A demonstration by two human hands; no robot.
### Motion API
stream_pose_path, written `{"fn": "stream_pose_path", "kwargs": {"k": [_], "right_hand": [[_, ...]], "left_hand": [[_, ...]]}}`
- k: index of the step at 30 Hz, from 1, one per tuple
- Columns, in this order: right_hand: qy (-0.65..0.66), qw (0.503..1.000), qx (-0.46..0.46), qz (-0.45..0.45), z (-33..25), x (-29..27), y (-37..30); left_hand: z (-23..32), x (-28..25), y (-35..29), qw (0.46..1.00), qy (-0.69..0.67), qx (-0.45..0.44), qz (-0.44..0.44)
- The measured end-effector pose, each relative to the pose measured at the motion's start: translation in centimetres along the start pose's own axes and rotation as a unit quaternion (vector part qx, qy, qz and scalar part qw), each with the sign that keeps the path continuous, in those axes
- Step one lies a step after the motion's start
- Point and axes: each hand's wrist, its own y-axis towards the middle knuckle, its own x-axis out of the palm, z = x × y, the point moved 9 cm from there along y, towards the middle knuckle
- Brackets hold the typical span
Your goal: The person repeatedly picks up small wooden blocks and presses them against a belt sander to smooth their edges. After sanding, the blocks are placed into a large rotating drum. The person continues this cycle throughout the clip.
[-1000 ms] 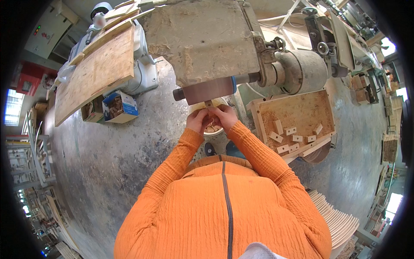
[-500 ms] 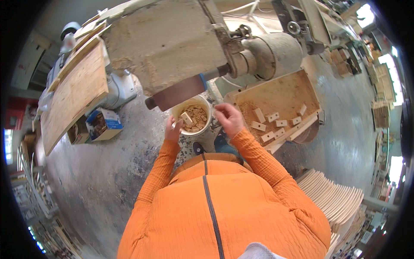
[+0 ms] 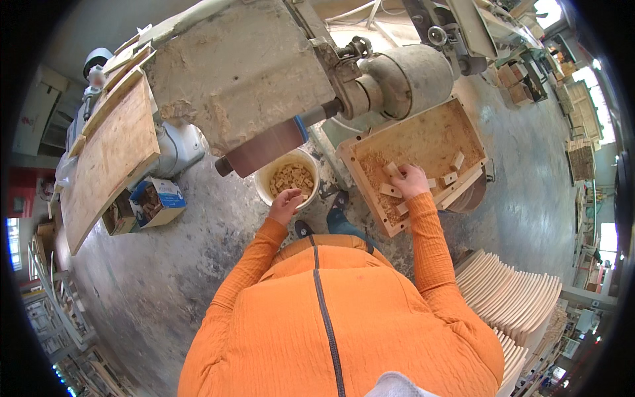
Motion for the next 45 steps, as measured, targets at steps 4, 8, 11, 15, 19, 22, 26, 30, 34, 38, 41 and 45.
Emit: {"fn": "stream_pose_path", "kwargs": {"k": [4,8,11,15,19,22,26,30,34,38,41,45], "right_hand": [[0.506,0.854,0.020,-0.118,-0.8,1.4,-0.3],[0.787,0.541,0.007,-0.297,-9.0,2.7,-3.1],[0.848,0.358,-0.008,-0.392,-14.8,4.0,-6.3],[0.845,0.238,0.056,-0.475,-18.5,7.6,-9.5],[0.777,0.379,0.063,-0.499,-19.3,10.8,-9.7],[0.677,0.623,0.082,-0.382,-17.2,11.9,-6.7],[0.669,0.663,0.035,-0.333,-19.5,11.1,-6.0],[0.582,0.743,-0.002,-0.330,-21.9,11.3,-4.6],[0.581,0.750,0.019,-0.317,-22.7,12.3,-3.7],[0.614,0.720,0.057,-0.320,-23.3,13.2,-3.1],[0.618,0.710,0.069,-0.331,-24.6,12.7,-3.4],[0.647,0.689,0.052,-0.322,-25.4,12.0,-3.2]], "left_hand": [[1.4,1.9,-0.6,0.999,0.004,-0.002,-0.054],[4.6,4.8,-1.4,0.991,-0.007,0.030,-0.134],[7.7,7.8,-2.7,0.966,-0.121,0.075,-0.218],[9.6,9.5,-5.0,0.904,-0.246,0.043,-0.346],[9.4,6.9,-4.2,0.944,-0.207,0.084,-0.243],[7.5,4.3,-2.6,0.968,-0.224,0.036,-0.106],[6.0,0.4,-1.7,0.984,-0.165,0.028,-0.055],[5.6,-0.4,-2.0,0.957,-0.288,0.016,-0.033],[6.1,-1.5,-2.8,0.934,-0.354,0.044,0.021],[6.7,-2.1,-3.1,0.926,-0.370,0.045,0.053],[6.6,-3.1,-3.1,0.922,-0.377,0.052,0.069],[7.4,-3.4,-2.8,0.909,-0.401,0.078,0.077]]}}
